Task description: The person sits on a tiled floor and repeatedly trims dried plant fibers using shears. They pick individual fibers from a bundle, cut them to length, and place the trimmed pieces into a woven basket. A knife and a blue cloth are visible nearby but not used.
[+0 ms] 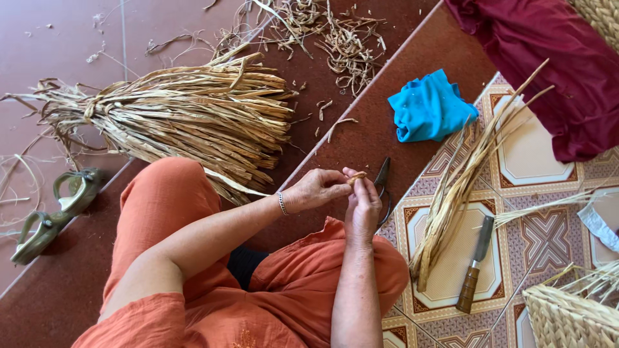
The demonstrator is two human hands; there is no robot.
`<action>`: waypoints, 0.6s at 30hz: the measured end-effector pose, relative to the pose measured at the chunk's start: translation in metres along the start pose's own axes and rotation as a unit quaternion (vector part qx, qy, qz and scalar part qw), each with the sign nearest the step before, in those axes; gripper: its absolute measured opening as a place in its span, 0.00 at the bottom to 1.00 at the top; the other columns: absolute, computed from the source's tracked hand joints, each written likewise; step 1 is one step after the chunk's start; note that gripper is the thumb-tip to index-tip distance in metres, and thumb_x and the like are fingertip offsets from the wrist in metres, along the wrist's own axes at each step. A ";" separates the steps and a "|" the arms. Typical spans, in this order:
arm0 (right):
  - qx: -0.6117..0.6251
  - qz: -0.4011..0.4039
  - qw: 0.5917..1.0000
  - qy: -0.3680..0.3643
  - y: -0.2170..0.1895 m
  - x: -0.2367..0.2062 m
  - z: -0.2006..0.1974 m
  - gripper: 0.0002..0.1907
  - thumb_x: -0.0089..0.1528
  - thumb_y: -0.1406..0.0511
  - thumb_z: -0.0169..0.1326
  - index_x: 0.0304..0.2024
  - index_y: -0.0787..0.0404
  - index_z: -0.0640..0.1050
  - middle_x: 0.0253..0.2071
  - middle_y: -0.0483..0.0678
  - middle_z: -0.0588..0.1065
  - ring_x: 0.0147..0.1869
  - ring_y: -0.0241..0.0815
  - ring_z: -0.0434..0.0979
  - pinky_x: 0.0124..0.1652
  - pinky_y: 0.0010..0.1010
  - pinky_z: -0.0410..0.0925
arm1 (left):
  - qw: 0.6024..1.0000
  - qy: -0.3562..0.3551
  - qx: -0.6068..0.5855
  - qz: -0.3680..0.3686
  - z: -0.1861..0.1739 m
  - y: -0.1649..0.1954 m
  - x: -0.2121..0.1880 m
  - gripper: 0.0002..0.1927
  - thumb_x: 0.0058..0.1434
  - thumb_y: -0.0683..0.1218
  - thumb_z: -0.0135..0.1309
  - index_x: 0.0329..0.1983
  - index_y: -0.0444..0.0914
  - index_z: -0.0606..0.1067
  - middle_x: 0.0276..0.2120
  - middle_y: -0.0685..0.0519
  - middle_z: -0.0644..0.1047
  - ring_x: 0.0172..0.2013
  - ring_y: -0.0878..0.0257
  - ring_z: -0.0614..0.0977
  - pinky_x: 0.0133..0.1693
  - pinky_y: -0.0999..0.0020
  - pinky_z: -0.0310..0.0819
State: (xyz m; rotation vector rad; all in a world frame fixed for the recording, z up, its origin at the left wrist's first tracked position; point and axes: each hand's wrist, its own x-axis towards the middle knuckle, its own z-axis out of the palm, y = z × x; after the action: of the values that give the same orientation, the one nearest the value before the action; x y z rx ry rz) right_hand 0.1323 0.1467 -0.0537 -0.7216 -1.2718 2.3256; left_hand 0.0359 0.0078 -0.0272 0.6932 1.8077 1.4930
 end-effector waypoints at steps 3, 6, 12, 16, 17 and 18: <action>-0.048 -0.028 0.998 0.012 -0.004 -0.005 0.003 0.10 0.65 0.70 0.56 0.47 0.67 0.81 0.49 0.53 0.81 0.54 0.39 0.79 0.57 0.29 0.70 | 0.997 0.042 -0.029 0.051 0.008 0.001 0.003 0.20 0.67 0.54 0.56 0.54 0.36 0.79 0.40 0.49 0.84 0.41 0.66 0.84 0.42 0.68 0.80; -0.097 -0.073 0.992 0.020 -0.007 -0.006 0.003 0.09 0.63 0.71 0.60 0.47 0.66 0.82 0.47 0.51 0.81 0.51 0.37 0.78 0.55 0.27 0.70 | 0.999 0.005 -0.037 -0.032 0.011 0.002 0.000 0.16 0.67 0.52 0.54 0.52 0.37 0.78 0.36 0.49 0.85 0.36 0.66 0.86 0.38 0.69 0.81; -0.084 -0.079 0.993 -0.029 -0.005 -0.008 0.001 0.04 0.63 0.71 0.61 0.41 0.64 0.80 0.44 0.45 0.78 0.48 0.33 0.75 0.51 0.26 0.69 | 0.987 0.106 0.075 0.099 0.000 0.005 -0.007 0.10 0.62 0.47 0.61 0.41 0.35 0.83 0.33 0.48 0.83 0.32 0.67 0.84 0.33 0.68 0.80; -0.117 -0.093 0.988 -0.047 0.000 -0.015 0.011 0.03 0.66 0.70 0.59 0.41 0.62 0.79 0.43 0.44 0.77 0.46 0.32 0.74 0.51 0.25 0.69 | 0.993 0.099 0.065 0.029 -0.008 0.006 -0.013 0.10 0.61 0.46 0.61 0.41 0.34 0.82 0.28 0.49 0.83 0.29 0.66 0.82 0.31 0.68 0.78; -0.131 -0.098 0.985 -0.049 0.001 -0.017 0.015 0.02 0.66 0.70 0.59 0.41 0.62 0.79 0.42 0.44 0.77 0.46 0.32 0.74 0.50 0.25 0.69 | 0.993 0.092 0.079 0.002 -0.009 0.006 -0.015 0.10 0.62 0.46 0.60 0.41 0.33 0.82 0.27 0.48 0.82 0.27 0.65 0.81 0.31 0.67 0.77; -0.127 -0.100 0.986 -0.049 0.002 -0.018 0.019 0.03 0.66 0.69 0.59 0.42 0.61 0.79 0.43 0.44 0.77 0.47 0.32 0.74 0.50 0.25 0.69 | 0.992 0.085 0.093 -0.024 -0.009 0.005 -0.016 0.10 0.63 0.46 0.59 0.41 0.33 0.81 0.25 0.47 0.81 0.26 0.63 0.81 0.30 0.66 0.77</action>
State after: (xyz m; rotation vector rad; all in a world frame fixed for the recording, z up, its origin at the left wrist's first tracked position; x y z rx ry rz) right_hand 0.1352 0.1232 -0.0423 -0.5317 -1.6255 2.0830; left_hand 0.0392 -0.0090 -0.0181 0.6215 2.0985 1.4012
